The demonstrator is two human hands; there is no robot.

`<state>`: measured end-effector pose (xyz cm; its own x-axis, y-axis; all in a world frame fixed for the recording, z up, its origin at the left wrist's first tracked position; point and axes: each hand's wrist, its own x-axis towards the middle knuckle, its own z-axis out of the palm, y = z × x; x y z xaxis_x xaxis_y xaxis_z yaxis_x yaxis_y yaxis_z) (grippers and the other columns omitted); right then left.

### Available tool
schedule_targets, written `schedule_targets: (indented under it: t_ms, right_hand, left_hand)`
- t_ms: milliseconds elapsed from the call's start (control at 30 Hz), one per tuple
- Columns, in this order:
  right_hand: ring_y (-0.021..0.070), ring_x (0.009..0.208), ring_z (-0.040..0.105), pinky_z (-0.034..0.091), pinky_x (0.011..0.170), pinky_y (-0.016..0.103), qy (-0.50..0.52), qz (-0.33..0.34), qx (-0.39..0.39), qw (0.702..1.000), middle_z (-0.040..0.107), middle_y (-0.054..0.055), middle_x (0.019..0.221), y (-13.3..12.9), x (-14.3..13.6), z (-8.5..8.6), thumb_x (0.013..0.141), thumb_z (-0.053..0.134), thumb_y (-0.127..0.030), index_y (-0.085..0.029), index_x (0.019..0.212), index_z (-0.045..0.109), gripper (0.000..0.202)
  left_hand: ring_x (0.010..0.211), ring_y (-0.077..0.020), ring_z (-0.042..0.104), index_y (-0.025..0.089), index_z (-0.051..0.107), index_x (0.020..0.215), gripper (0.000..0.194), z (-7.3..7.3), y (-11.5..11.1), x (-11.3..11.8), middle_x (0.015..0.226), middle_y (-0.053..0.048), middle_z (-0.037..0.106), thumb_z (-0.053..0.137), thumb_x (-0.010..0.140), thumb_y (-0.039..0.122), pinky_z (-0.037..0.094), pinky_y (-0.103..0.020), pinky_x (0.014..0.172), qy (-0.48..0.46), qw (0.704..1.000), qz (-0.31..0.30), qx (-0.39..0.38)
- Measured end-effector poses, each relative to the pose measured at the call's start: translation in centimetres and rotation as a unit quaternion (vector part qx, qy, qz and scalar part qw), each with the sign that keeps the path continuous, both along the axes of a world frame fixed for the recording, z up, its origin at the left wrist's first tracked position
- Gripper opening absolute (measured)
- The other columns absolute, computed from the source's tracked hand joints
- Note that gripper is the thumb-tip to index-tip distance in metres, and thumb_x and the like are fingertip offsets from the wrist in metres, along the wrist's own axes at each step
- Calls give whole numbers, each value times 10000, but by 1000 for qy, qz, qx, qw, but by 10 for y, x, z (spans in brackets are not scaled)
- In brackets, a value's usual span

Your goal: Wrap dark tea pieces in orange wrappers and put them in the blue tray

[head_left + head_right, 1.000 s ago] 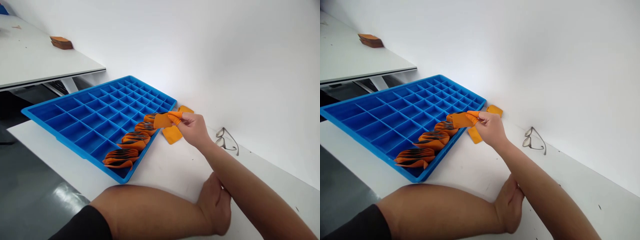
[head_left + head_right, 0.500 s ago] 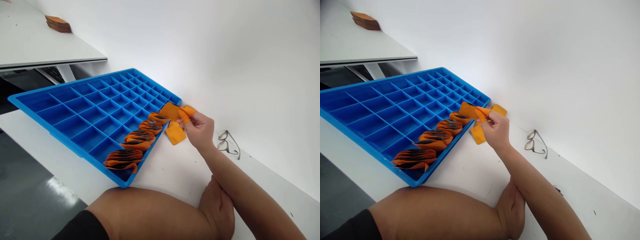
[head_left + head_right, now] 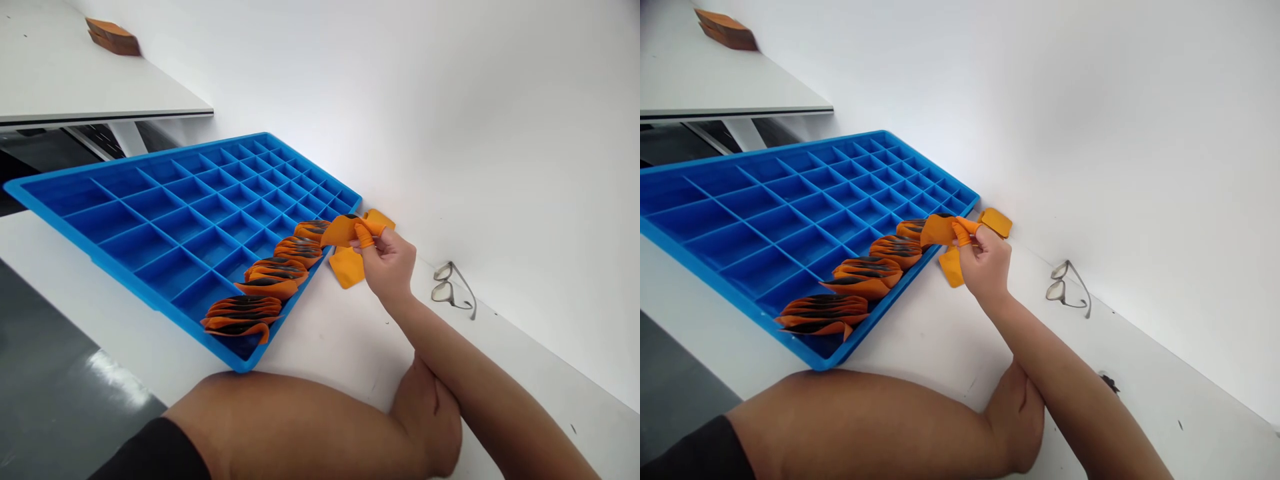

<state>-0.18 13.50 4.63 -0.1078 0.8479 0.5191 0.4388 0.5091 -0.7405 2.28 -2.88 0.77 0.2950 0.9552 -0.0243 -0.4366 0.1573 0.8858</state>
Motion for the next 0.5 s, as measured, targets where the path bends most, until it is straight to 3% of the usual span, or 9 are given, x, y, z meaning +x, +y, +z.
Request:
schedule_targets:
  t_ms: [267, 500]
  right_hand:
    - [158, 627, 645, 568, 602, 325, -78, -60, 82, 992, 749, 68, 812, -5, 1, -1, 944, 653, -424, -181, 888, 739, 264]
    - [134, 578, 551, 470, 545, 289, -180, -21, 132, 974, 640, 31, 654, -6, 0, -8, 981, 577, -504, -216, 741, 688, 391]
  left_hand:
    - [1311, -296, 589, 194, 596, 1229, 286, 2, 1, 0, 1325, -115, 662, 430, 1021, 297, 471, -494, 1129, 44, 999, -3, -31]
    - [1273, -315, 608, 199, 609, 1209, 264, 1, 1, 1, 1306, -117, 671, 472, 994, 269, 484, -522, 1100, 50, 998, -8, -46]
